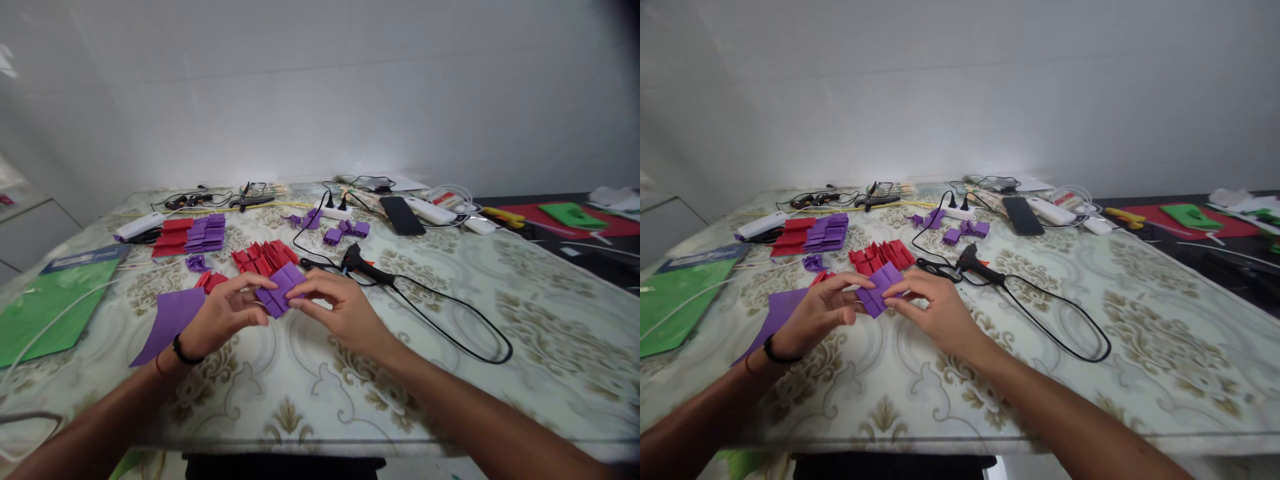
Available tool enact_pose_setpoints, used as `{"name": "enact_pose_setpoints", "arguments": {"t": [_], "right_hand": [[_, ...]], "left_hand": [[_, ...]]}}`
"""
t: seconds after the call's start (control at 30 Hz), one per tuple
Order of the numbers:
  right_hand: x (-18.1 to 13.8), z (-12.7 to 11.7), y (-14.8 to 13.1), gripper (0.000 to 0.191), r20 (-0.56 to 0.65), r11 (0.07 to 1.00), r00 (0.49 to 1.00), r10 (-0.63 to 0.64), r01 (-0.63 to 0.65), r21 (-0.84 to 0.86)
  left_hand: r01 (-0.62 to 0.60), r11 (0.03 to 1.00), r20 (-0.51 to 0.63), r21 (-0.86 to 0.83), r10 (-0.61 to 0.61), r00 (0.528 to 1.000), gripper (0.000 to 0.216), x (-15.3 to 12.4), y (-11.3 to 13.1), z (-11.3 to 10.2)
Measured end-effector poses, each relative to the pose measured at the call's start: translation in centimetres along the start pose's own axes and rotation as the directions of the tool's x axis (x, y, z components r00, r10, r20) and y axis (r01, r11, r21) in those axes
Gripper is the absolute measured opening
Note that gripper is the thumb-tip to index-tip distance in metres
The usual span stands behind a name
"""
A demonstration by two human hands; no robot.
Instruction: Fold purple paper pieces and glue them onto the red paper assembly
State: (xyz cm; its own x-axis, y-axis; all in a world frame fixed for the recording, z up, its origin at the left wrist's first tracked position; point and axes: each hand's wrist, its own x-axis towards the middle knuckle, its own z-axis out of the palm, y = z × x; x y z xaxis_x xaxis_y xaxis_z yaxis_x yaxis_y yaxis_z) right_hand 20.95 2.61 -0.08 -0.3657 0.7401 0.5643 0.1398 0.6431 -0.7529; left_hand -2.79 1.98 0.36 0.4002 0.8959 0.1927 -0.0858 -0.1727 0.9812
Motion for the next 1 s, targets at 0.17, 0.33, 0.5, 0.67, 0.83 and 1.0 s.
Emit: {"name": "enact_pose_setpoints", "arguments": {"t": [0.17, 0.33, 0.5, 0.67, 0.83, 1.0], "right_hand": [[-0.01, 0.20, -0.13, 0.016, -0.006, 0.981, 0.997, 0.073, -0.071, 0.178], [0.05, 0.20, -0.10, 0.021, 0.004, 0.959, 0.992, 0.123, -0.120, 0.256], [0.11, -0.01, -0.16, 0.018, -0.011, 0.967, 0.990, 0.138, -0.132, 0.216], [0.02, 0.21, 0.03, 0.016, 0.016, 0.966, 0.988, 0.155, -0.155, 0.208], [0.05, 0.37, -0.03, 0.024, 0.061, 0.959, 0.986, 0.158, -0.168, 0.230], [0.11, 0.32, 0.13, 0.014, 0.026, 0.984, 0.996, 0.088, -0.091, 0.150]], "left_hand": [[-0.081, 0.995, 0.021, 0.062, 0.080, 0.997, 0.051, -0.13, 0.06, 0.40], [-0.179, 0.981, 0.087, 0.077, 0.172, 0.981, 0.049, -0.32, -0.14, 0.23], [-0.286, 0.937, 0.152, 0.203, 0.258, 0.954, 0.053, -0.47, -0.15, 0.10], [-0.413, 0.709, 0.109, 0.571, 0.433, 0.895, 0.038, -0.35, -0.05, 0.17], [-0.434, 0.615, 0.085, 0.658, 0.512, 0.855, 0.028, -0.22, 0.12, 0.00], [-0.430, 0.634, 0.064, 0.643, 0.515, 0.855, 0.021, -0.10, 0.09, -0.01]]}}
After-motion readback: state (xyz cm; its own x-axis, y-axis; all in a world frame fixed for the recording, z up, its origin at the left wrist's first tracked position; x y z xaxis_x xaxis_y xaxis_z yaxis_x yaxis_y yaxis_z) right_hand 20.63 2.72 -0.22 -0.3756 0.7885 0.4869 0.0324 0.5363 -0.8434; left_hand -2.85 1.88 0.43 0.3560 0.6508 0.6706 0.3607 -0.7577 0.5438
